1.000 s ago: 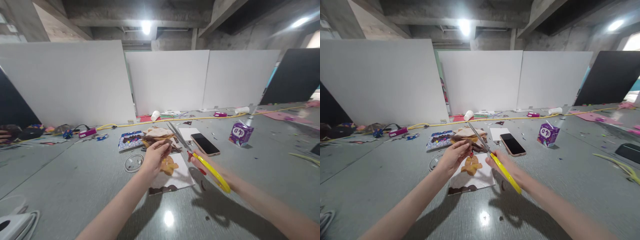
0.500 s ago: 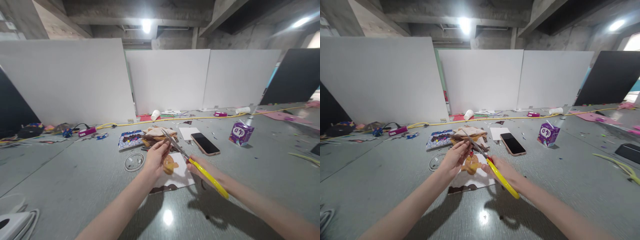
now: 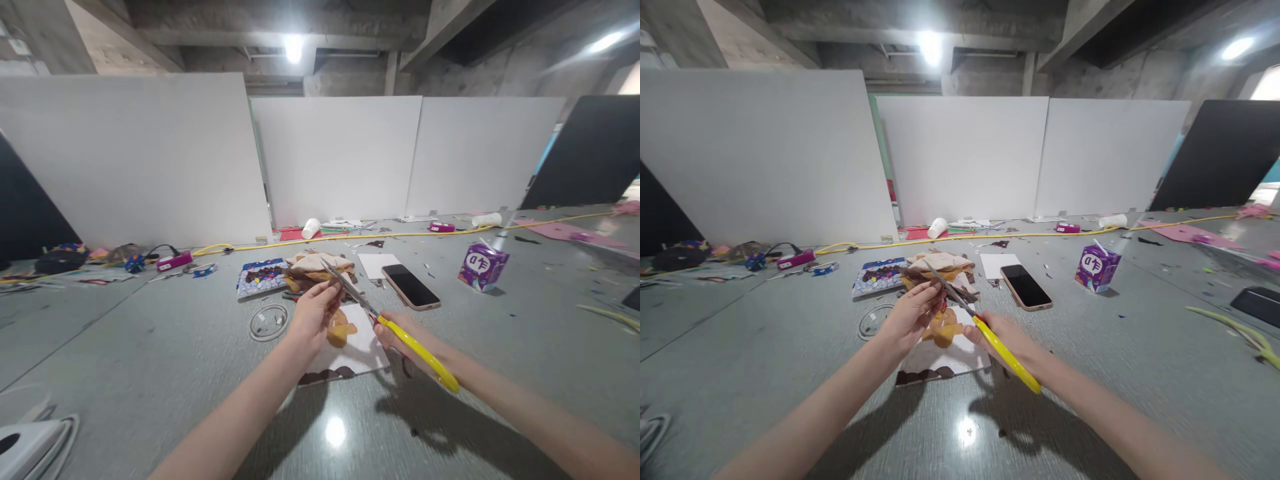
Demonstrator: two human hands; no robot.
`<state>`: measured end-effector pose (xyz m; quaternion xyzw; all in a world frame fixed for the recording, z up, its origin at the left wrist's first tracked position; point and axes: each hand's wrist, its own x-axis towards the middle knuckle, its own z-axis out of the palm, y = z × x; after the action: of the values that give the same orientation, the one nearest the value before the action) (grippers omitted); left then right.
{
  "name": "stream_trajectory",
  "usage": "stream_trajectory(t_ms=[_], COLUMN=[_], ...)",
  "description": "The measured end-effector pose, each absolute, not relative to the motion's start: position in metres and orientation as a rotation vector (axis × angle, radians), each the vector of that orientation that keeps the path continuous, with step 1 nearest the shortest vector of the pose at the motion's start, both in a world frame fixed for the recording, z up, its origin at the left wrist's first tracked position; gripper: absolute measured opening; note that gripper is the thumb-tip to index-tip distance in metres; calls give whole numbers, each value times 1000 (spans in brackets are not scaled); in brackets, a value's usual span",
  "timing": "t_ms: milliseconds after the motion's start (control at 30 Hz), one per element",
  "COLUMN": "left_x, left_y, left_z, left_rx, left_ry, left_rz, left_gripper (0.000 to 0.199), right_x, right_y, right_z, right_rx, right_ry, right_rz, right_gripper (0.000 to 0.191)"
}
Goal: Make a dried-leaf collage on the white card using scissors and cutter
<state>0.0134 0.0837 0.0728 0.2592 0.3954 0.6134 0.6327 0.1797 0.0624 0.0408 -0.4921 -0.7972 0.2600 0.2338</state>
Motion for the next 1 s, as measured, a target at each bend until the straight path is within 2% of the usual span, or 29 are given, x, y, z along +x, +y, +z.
stream_trajectory(t_ms=[1000], left_x=[6], left_y=[88], left_z=[71], left_rx=[631], left_ry=[925], left_rz=[1365], left_gripper=[14], right_x=[177], right_y=[56], right_z=[54], right_rx=[-1461], right_ry=[-2158], right_rz=[736], right_gripper=[45])
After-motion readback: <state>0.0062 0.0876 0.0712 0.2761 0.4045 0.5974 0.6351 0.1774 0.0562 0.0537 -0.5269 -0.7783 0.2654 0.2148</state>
